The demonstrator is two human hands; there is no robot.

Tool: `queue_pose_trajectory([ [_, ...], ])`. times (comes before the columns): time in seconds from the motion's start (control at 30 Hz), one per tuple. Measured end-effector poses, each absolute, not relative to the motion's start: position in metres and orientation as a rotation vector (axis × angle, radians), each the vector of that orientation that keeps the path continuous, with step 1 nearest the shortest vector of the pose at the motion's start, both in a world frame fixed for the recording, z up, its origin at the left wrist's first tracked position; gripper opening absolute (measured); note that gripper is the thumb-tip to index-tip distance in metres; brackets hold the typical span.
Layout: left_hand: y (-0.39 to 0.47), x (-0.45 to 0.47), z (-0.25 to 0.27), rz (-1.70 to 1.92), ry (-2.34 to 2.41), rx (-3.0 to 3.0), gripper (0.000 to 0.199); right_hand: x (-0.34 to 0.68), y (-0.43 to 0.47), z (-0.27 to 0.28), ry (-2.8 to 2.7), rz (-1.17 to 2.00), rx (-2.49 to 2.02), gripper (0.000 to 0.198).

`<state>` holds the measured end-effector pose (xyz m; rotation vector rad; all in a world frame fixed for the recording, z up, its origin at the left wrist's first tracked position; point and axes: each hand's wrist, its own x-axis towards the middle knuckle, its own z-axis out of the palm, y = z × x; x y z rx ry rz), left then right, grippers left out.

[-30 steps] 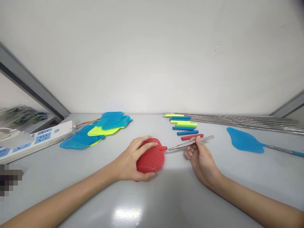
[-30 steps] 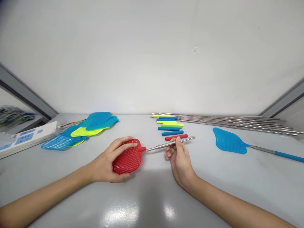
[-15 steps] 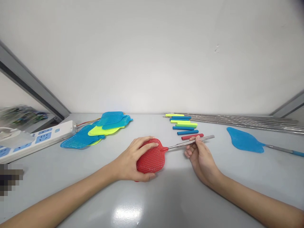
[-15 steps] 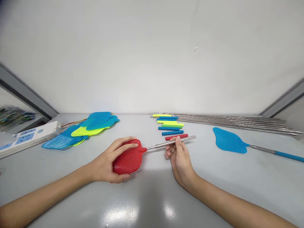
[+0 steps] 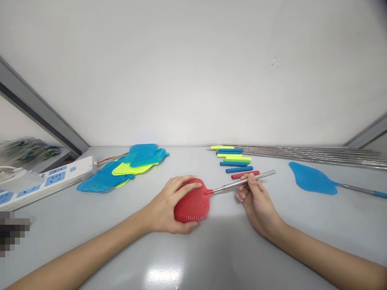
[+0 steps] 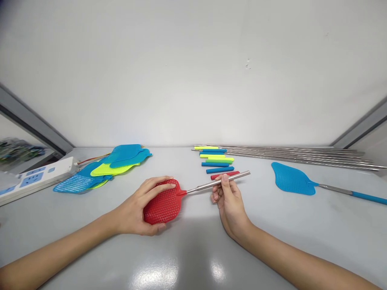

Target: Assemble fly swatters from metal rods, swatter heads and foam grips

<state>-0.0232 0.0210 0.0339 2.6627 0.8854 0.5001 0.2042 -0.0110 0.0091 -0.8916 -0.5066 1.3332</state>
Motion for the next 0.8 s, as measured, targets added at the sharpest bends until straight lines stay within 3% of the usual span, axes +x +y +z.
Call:
queue_pose_trajectory([
  [0.8, 0.02, -0.026, 0.042, 0.418, 0.899, 2.523, 0.075, 0.208, -0.011, 0.007, -0.653, 1.359, -0.884, 0.012],
])
